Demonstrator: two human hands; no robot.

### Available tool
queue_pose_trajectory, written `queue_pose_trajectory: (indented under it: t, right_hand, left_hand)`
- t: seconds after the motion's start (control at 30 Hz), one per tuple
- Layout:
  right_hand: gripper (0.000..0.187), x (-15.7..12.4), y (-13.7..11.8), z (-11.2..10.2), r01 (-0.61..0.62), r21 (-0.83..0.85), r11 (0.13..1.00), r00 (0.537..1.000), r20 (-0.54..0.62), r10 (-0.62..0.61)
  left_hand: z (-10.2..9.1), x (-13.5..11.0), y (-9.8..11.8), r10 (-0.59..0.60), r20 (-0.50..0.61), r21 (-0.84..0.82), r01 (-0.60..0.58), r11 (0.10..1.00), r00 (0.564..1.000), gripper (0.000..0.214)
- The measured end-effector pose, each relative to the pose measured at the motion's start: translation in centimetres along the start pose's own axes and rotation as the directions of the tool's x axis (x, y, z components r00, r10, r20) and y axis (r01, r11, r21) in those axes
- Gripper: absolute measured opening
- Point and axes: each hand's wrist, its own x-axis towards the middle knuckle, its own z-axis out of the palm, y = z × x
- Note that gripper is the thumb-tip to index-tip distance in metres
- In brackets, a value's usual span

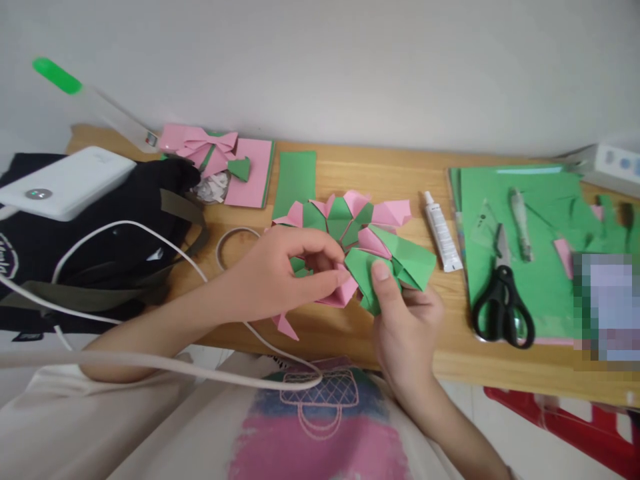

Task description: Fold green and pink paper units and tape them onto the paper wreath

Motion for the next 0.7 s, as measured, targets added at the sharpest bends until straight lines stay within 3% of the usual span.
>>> queue_pose_trajectory:
  t: [0.4, 0.7]
  right_hand:
    - [0.011, 0.19, -0.05, -0.11, 0.025, -0.061, 0.998, 0.999, -0.034, -0.027]
    - [0.005, 0.37, -0.13, -0.02, 0.038, -0.031, 0.999, 0.999, -0.023, -0.039]
  left_hand:
    - [0.44, -0.15, -0.47, -0.034, 0.002, -0.002, 0.034, 0.999, 0.999, 0.010]
    - [0.36, -0.28, -0.50, 0.004, -0.020, 0.167, -0.001, 0.986, 1.000, 0.018]
